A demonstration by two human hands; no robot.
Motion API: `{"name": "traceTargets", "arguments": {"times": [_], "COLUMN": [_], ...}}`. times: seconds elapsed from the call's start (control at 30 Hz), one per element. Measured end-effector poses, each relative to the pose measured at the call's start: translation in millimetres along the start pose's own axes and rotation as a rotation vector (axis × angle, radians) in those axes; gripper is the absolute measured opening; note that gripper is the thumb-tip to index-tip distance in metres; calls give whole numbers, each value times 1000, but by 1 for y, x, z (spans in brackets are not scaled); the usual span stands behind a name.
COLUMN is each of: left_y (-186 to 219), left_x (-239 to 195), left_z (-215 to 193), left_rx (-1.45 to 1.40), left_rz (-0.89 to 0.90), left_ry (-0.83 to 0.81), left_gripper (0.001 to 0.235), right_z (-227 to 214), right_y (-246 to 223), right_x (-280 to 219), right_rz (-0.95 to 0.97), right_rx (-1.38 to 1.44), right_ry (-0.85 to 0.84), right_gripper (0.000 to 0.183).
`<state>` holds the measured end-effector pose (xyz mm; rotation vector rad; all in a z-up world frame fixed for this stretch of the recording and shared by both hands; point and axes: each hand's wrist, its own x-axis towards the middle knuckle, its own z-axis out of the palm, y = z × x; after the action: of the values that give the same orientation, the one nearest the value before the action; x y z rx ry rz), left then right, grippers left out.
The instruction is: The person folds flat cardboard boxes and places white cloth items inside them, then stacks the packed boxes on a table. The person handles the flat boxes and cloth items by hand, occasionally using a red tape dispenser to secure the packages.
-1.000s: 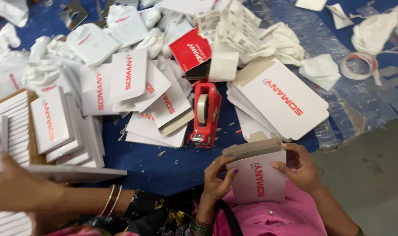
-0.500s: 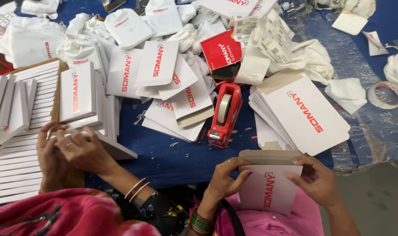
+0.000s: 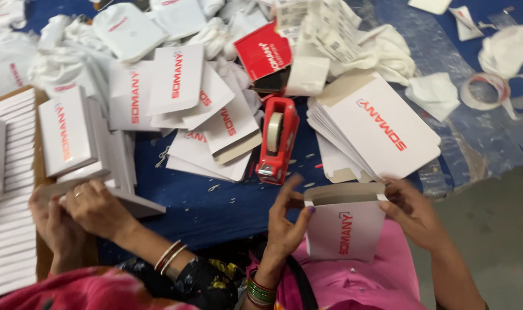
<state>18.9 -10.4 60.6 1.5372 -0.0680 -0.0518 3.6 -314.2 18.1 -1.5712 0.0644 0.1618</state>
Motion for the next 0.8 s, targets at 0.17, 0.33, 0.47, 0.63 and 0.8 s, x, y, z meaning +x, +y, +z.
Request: {"name": "traceTargets", "arguments": {"times": [0.17,0.33,0.47,0.63,0.8], "left_y": [9,23,34,52,65], "left_x": [2,3,0,10,6], "left_z": [0,0,3,14,21], "left_rx": [151,218,225,208,268], "left_rz": [287,404,292,121,68], "left_ry": [-62,-125,-139,-163,-198], "left_gripper": [14,22,19,28,22], "right_z": [-5,-7,3,12,9], "right_y": [2,-3,-7,-18,-18], "right_x": [4,0,-6,-11,-20], "right_rz": [-276,-243,-244,-146,-50], "right_rx": [-38,14,10,13,16], "right_ry": [-104,-139,-67,52,55], "right_gripper": [12,19,21,33,26]}}
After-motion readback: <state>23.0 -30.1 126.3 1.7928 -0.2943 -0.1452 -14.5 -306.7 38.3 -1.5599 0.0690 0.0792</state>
